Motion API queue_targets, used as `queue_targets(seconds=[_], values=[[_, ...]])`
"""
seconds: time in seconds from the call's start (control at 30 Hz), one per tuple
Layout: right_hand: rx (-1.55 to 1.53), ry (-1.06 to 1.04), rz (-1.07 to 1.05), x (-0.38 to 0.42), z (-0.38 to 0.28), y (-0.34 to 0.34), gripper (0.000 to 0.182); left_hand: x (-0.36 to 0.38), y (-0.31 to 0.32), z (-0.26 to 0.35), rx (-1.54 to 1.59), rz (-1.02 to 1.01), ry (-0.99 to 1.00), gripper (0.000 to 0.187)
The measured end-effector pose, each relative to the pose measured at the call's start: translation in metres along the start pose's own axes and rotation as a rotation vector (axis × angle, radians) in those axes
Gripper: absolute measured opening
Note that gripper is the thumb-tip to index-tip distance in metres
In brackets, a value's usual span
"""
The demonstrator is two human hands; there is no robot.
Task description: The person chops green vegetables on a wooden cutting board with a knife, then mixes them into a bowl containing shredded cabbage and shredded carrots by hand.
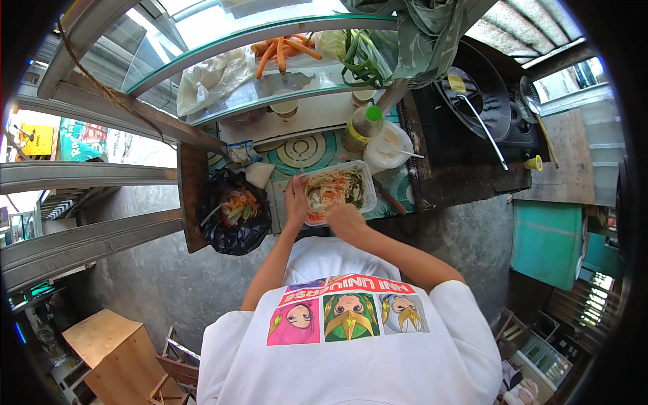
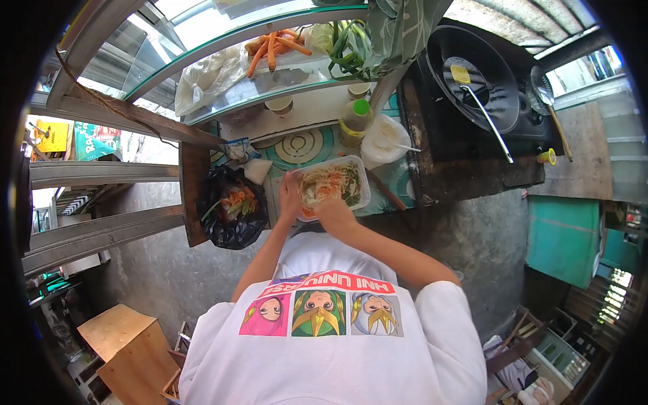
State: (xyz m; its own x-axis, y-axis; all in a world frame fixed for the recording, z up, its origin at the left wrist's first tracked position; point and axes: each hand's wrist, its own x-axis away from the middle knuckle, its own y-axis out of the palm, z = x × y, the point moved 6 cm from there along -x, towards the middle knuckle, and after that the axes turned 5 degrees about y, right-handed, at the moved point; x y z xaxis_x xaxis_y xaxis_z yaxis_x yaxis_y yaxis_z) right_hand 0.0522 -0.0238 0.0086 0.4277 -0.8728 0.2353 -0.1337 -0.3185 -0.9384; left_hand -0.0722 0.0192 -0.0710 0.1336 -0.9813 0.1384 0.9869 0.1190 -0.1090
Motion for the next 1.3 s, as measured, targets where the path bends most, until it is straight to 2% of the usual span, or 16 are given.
queue_targets(seconds=[0.07, 0.17, 0.27, 0.33, 0.37, 0.47, 0.57, 0.67, 0.77, 0.83, 0.97, 1.03, 1.13, 1.17, 1.23, 1.3], values=[[-0.055, 0.023, -0.065, 0.013, 0.017, -0.015, 0.010, -0.001, 0.000, -0.001, 0.019, -0.012, -0.027, 0.050], [0.111, 0.144, 0.040, 0.018, 0.054, -0.033, 0.009, 0.000, 0.001, 0.005, 0.027, -0.025, -0.017, 0.052], [0.165, 0.035, 0.162, 0.004, 0.066, -0.043, 0.007, -0.004, 0.002, -0.020, 0.166, -0.038, -0.071, 0.053], [-0.017, -0.156, 0.277, -0.008, 0.055, -0.049, 0.008, -0.001, 0.004, -0.019, 0.216, -0.040, -0.114, 0.053], [-0.017, -0.158, 0.279, -0.019, 0.052, -0.042, 0.008, -0.002, 0.004, -0.018, 0.264, -0.035, -0.154, 0.053], [0.061, -0.303, 0.306, -0.042, 0.023, -0.022, 0.007, 0.002, 0.006, -0.002, 0.298, -0.069, -0.148, 0.053], [0.214, -0.427, 0.324, -0.050, 0.001, -0.025, 0.008, -0.002, 0.004, -0.019, 0.268, -0.062, -0.122, 0.052], [0.270, -0.326, 0.263, -0.054, 0.014, -0.011, 0.010, -0.001, 0.005, -0.019, 0.298, -0.028, -0.127, 0.052], [0.237, -0.290, 0.331, -0.039, 0.033, -0.004, 0.011, 0.002, 0.004, 0.004, 0.213, -0.026, -0.126, 0.052], [0.128, -0.110, 0.362, -0.030, 0.047, -0.011, 0.010, 0.001, 0.003, -0.003, 0.207, -0.022, -0.122, 0.051], [0.138, 0.038, 0.315, -0.019, 0.066, -0.010, 0.008, 0.000, 0.004, -0.001, 0.193, -0.034, -0.079, 0.051], [0.255, 0.150, 0.221, -0.014, 0.073, -0.020, 0.008, 0.000, 0.002, -0.007, 0.182, -0.030, -0.079, 0.050], [0.376, 0.239, 0.240, -0.016, 0.089, -0.021, 0.007, -0.001, 0.004, -0.013, 0.181, -0.030, -0.081, 0.050], [0.376, 0.243, 0.240, -0.016, 0.088, -0.018, 0.007, -0.002, 0.004, -0.014, 0.187, -0.023, -0.084, 0.049], [0.657, 0.252, 0.125, -0.020, 0.080, -0.012, 0.006, -0.006, 0.005, -0.016, 0.156, -0.045, -0.052, 0.050], [0.643, 0.219, 0.006, -0.026, 0.072, -0.007, 0.006, -0.006, 0.007, -0.014, 0.124, -0.070, -0.024, 0.050]])
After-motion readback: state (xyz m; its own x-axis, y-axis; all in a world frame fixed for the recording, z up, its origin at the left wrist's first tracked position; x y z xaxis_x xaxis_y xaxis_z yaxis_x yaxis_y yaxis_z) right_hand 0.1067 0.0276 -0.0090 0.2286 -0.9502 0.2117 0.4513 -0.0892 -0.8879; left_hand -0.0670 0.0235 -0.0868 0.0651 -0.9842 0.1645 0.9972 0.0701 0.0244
